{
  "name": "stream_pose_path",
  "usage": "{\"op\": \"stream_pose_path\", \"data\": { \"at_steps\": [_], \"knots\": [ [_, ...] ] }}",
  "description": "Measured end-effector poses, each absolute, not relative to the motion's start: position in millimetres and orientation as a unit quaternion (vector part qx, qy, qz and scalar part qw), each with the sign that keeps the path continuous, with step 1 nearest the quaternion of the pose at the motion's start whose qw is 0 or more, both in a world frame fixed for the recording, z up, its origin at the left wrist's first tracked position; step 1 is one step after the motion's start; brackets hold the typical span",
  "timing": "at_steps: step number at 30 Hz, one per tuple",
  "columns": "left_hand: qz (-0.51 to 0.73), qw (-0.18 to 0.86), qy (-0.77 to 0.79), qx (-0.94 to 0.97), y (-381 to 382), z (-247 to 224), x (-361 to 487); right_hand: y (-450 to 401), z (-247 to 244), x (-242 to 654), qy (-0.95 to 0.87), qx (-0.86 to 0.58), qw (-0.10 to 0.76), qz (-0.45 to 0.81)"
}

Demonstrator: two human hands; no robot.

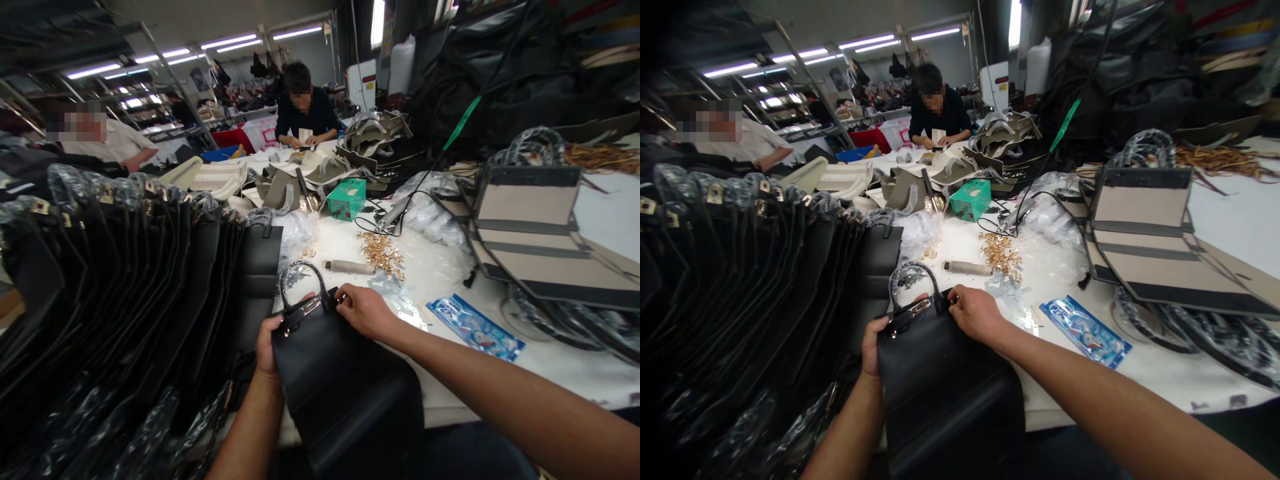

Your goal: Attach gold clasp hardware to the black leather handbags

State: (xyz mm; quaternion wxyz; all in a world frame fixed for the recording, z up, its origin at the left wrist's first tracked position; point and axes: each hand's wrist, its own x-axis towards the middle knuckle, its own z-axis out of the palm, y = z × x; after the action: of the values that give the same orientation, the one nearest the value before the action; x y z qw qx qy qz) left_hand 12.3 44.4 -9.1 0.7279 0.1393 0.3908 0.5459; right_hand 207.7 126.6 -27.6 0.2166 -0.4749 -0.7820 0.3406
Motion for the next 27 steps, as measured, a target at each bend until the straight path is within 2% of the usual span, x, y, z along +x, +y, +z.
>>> {"op": "stream_pose_path", "data": {
  "at_steps": [6, 12, 27],
  "knots": [
    [0.583, 0.701, 0.397, 0.107, 44.5, -12.5, 8.0, 114.9, -28.5, 200.8, -0.780, -0.481, 0.259, 0.306],
    [0.587, 0.711, 0.376, 0.087, 44.5, -12.8, 7.1, 122.7, -22.9, 192.3, -0.794, -0.473, 0.234, 0.302],
    [0.592, 0.762, 0.261, 0.033, 43.3, -22.1, 2.4, 132.2, -22.3, 194.7, -0.768, -0.471, 0.190, 0.390]
  ]
}}
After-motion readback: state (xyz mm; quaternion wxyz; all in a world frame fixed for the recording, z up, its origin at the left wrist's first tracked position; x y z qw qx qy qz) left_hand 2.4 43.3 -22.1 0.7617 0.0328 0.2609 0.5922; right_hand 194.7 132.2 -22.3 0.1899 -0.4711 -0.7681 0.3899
